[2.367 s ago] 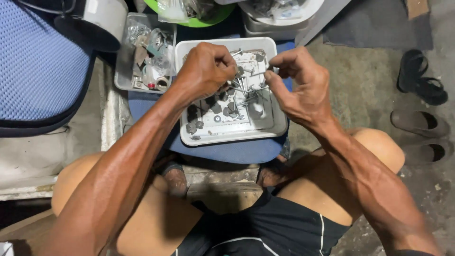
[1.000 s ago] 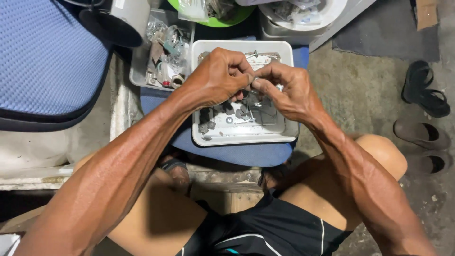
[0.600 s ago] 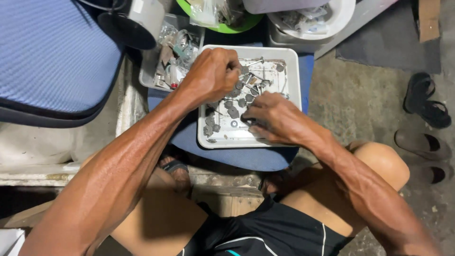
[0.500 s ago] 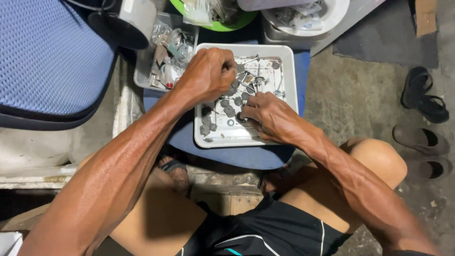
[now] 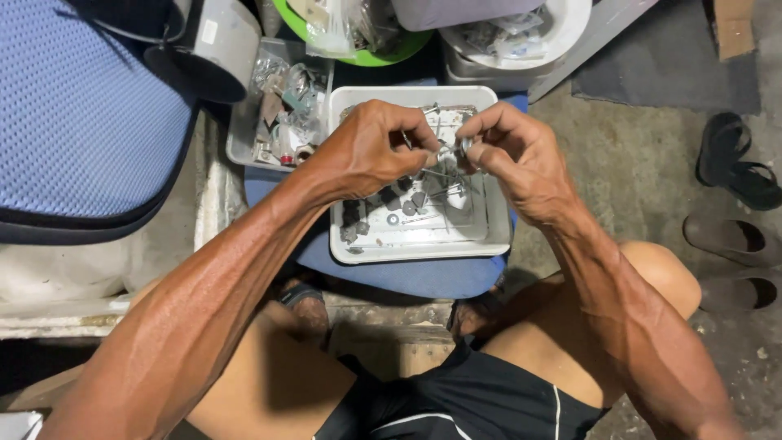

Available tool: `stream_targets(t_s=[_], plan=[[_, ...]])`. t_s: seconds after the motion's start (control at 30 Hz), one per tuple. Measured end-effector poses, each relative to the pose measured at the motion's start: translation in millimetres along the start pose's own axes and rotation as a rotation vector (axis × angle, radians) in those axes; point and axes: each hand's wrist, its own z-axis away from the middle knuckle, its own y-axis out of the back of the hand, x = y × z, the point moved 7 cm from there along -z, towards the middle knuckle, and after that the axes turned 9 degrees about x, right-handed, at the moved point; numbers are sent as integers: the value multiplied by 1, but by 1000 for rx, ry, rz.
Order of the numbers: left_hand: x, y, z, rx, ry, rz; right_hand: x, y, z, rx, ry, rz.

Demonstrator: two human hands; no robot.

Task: Sorting and inspecting various small metal hardware components like screws, bolts, and brackets in a tray.

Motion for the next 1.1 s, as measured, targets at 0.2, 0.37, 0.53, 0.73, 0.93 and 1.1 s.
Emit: stream_targets(t_s=[0.2,0.37,0.53,0.73,0.93,1.1], plan=[[-19,1,-14,96,-124,-88,-11,0,-4,16,413,467],[-26,-15,-12,49,-133,-176,-14,-15,1,-92,343,492],[-24,-12,-15,78,-122,-138,-17,-19,3,-74,291,500],[-8,-1,-12,186,-63,113,-24,-11,-3,-34,535,671],[1,-2,-12,140,86,397,-31,4,-25,-214,588,795],[-23,10,-11,152,407,73,-18,30,-51,-519,325,1313]])
